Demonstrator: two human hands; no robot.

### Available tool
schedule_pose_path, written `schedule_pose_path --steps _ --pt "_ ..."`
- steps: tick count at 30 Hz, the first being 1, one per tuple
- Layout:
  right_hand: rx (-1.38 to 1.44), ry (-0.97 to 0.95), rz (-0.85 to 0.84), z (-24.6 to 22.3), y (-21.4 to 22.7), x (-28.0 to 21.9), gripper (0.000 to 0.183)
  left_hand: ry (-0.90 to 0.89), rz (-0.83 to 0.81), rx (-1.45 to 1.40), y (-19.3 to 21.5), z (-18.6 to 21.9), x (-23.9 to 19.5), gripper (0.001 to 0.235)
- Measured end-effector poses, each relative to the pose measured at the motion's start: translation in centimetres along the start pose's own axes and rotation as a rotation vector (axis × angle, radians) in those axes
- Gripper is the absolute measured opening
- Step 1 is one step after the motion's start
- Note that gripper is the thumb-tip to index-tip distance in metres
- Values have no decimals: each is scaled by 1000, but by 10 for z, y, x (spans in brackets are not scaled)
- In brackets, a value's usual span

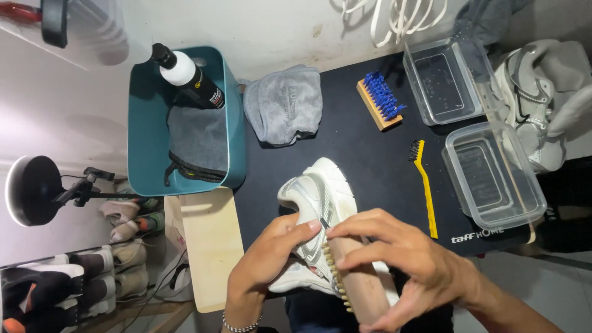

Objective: The person scrubs a white sneaker with a wooden brush, focusing on the upper mesh, laces, and sole. The person rotates the shoe to access different areas and continues scrubbing the entire surface.

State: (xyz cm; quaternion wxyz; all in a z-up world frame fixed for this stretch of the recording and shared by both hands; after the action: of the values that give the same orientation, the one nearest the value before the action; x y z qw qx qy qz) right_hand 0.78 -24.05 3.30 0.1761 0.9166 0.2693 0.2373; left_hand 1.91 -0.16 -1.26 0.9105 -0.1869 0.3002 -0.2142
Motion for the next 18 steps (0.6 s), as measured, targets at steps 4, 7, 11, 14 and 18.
schedule_pose_path --steps 4,7,11,14,18 --pt "-238 48 20 18 5 24 63 -1 26 227 -10 14 -2 42" --pt "-274 17 100 22 7 30 64 26 43 179 -16 15 0 47" --pt "-76 81 -82 2 -3 24 54 -24 32 370 -9 19 -5 43" --pt "-176 -9 92 35 10 42 60 57 -105 401 -30 35 -12 64" --pt "-163 -22 114 21 12 44 72 24 -25 333 -28 34 -6 59"
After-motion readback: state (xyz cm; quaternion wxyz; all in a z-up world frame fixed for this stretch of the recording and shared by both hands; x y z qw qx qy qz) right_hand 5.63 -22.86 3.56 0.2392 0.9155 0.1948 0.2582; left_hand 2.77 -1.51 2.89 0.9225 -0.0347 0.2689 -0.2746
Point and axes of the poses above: each hand's wrist, its own x-axis towards the middle knuckle, its own y-axis out of the back of the hand, z = x × y, the point moved 1 cm from there along x, towards the middle knuckle, and after that the axes turned 8 degrees about -y, right-handed, at the moved point
